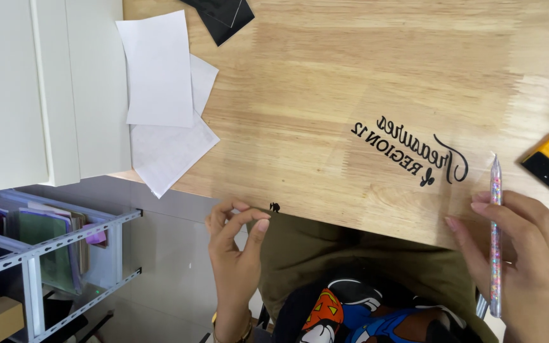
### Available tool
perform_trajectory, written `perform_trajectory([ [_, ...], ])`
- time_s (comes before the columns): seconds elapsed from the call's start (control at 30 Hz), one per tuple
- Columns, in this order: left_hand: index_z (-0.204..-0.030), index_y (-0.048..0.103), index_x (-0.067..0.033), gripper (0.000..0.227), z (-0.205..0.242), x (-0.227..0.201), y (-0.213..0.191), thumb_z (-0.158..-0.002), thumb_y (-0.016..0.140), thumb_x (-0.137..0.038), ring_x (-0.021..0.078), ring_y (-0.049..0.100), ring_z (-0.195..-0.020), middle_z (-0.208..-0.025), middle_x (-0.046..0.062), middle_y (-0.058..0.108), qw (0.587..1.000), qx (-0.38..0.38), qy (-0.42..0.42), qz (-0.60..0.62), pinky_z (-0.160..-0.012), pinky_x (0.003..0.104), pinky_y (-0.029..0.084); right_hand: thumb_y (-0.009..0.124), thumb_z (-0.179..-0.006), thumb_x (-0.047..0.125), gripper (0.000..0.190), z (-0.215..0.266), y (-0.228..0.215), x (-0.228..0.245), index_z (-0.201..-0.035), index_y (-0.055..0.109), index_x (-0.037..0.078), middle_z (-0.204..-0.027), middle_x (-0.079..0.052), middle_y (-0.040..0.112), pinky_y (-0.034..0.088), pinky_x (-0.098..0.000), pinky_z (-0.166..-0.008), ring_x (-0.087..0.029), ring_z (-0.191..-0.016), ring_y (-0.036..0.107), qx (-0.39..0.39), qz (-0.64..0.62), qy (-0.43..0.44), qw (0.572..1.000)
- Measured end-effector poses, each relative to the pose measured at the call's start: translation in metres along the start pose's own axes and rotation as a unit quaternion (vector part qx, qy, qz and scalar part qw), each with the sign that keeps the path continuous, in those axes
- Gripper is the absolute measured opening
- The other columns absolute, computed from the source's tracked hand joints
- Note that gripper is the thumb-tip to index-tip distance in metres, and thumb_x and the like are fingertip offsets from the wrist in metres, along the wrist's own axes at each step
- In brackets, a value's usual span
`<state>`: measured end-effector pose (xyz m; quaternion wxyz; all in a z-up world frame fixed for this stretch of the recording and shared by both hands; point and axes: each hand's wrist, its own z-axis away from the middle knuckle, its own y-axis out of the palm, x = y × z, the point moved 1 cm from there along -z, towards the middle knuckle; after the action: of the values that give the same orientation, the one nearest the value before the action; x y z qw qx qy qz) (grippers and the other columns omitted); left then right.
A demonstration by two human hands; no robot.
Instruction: Weeding a vinyl decal using a weeding tool to remove excess material from the design
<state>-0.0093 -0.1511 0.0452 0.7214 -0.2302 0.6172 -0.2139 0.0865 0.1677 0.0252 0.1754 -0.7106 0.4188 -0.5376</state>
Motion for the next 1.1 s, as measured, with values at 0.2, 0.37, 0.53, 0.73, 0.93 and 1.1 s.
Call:
perform_trajectory([
  [0.2, -0.095, 0.075, -0.0197, 0.012, 0.005, -0.002, 0.008, -0.099, 0.064, -0.02, 0.0245, 0.042, -0.111, -0.113, -0.004, 0.058, 0.98, -0.039, 0.119, -0.158, -0.099, 0.036, 0.039, 0.09, -0.098, -0.008, 0.034, 0.0, 0.0, 0.0, -0.122, 0.066, -0.012, -0.124, -0.033, 0.069, 0.054, -0.0444, -0.106, -0.039, -0.113, 0.067, 0.004, -0.002, -0.002, 1.0],
  [0.37, -0.096, 0.073, -0.0259, 0.015, 0.004, 0.0, 0.016, -0.104, 0.06, -0.023, 0.0226, 0.044, -0.11, -0.12, -0.012, 0.054, 0.915, -0.063, 0.211, -0.338, -0.087, 0.041, 0.034, 0.091, -0.098, -0.008, 0.033, 0.003, 0.001, -0.004, -0.12, 0.067, -0.01, -0.121, -0.03, 0.07, 0.052, -0.0437, -0.104, -0.039, -0.112, 0.069, -0.002, 0.001, -0.004, 1.0],
  [0.53, -0.094, 0.073, -0.025, 0.015, 0.001, -0.001, 0.017, -0.105, 0.062, -0.025, 0.0206, 0.045, -0.109, -0.118, -0.012, 0.055, 0.883, -0.092, 0.257, -0.381, -0.081, 0.04, 0.03, 0.09, -0.098, -0.007, 0.033, 0.001, -0.001, -0.003, -0.121, 0.066, -0.009, -0.123, -0.03, 0.07, 0.053, -0.044, -0.104, -0.039, -0.111, 0.068, 0.002, 0.003, -0.002, 1.0],
  [0.73, -0.091, 0.073, -0.0278, 0.008, -0.009, -0.025, 0.006, -0.098, 0.07, -0.026, 0.0225, 0.048, -0.109, -0.112, -0.011, 0.058, 0.902, -0.049, 0.231, -0.361, -0.082, 0.041, 0.032, 0.09, -0.098, -0.007, 0.033, 0.0, 0.0, -0.002, -0.12, 0.066, -0.009, -0.122, -0.03, 0.069, 0.052, -0.0442, -0.105, -0.039, -0.112, 0.068, 0.004, -0.004, -0.002, 1.0],
  [0.93, -0.081, 0.075, -0.0271, 0.01, -0.033, -0.038, -0.009, -0.083, 0.081, -0.035, 0.0244, 0.047, -0.117, -0.113, -0.008, 0.059, 0.945, 0.047, 0.117, -0.301, -0.096, 0.046, 0.036, 0.09, -0.098, -0.007, 0.033, 0.003, -0.001, -0.004, -0.121, 0.067, -0.009, -0.123, -0.03, 0.07, 0.053, -0.0458, -0.107, -0.041, -0.113, 0.069, 0.002, 0.003, -0.007, 1.0],
  [1.1, -0.087, 0.077, -0.0222, 0.02, -0.04, -0.034, -0.011, -0.077, 0.087, -0.036, 0.0235, 0.048, -0.114, -0.108, -0.003, 0.061, 0.962, 0.055, 0.115, -0.24, -0.101, 0.041, 0.039, 0.089, -0.097, -0.007, 0.034, 0.002, -0.001, -0.002, -0.122, 0.067, -0.009, -0.124, -0.03, 0.068, 0.054, -0.0455, -0.108, -0.04, -0.114, 0.068, -0.002, -0.001, -0.008, 1.0],
])
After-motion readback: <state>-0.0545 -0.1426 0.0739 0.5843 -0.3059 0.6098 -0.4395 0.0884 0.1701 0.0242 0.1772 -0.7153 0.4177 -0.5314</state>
